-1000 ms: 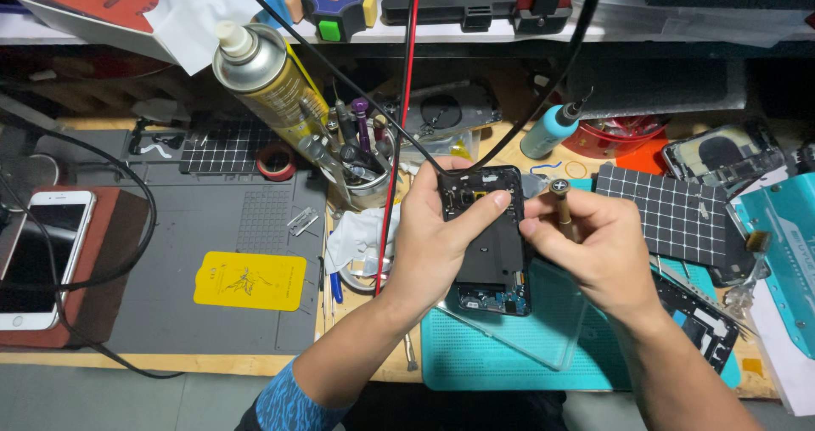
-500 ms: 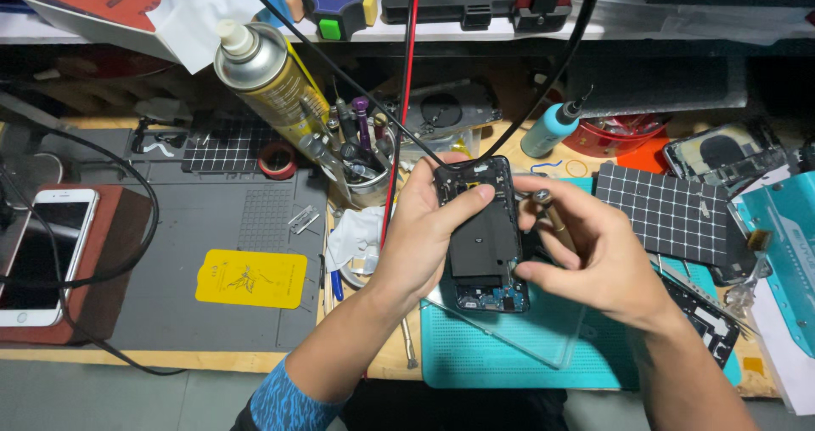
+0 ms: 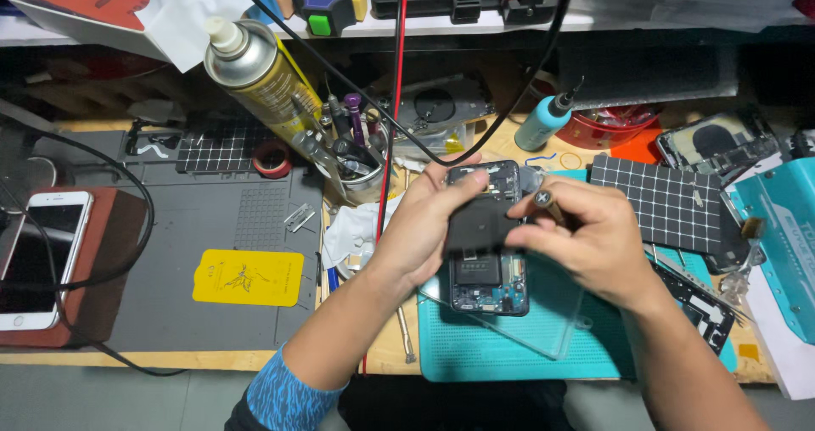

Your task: The person uses a precision screwdriver to remove screws from the internal frame of a disassembled smartphone. They then lift and set aside a metal shielding plate, exposing the motherboard and battery area. The person continues to remove additional screws from different locations on the phone's chassis.

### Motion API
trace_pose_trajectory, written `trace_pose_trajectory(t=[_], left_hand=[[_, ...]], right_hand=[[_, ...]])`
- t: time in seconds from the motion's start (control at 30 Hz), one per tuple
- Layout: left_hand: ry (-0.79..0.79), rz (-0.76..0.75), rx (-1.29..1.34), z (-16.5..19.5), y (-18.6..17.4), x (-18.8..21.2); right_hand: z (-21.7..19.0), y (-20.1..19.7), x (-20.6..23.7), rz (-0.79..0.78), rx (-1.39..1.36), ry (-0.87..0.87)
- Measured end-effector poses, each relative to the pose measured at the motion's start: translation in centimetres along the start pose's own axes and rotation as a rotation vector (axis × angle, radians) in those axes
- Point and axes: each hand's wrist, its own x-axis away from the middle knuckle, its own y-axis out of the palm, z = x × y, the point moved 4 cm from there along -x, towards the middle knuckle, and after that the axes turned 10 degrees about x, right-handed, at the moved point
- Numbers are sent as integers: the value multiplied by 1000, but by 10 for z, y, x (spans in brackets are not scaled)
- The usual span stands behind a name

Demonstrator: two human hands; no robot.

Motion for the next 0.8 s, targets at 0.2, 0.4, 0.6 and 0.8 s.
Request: trace_pose_trajectory(t=[0.2,0.4,0.6,0.8], left_hand=[[-174,-100,82,4,9,9],[-57,-324,-146,-3,19,8],[10,-87,-104,0,3,-6],[54,-20,-284,16,-4,-11]], right_hand=[[18,-5,1,128,-163,109],[25,-12,2,129,-147,187],[31,-41,2,158,-136,193],[57,-42,3,-273,509,375]])
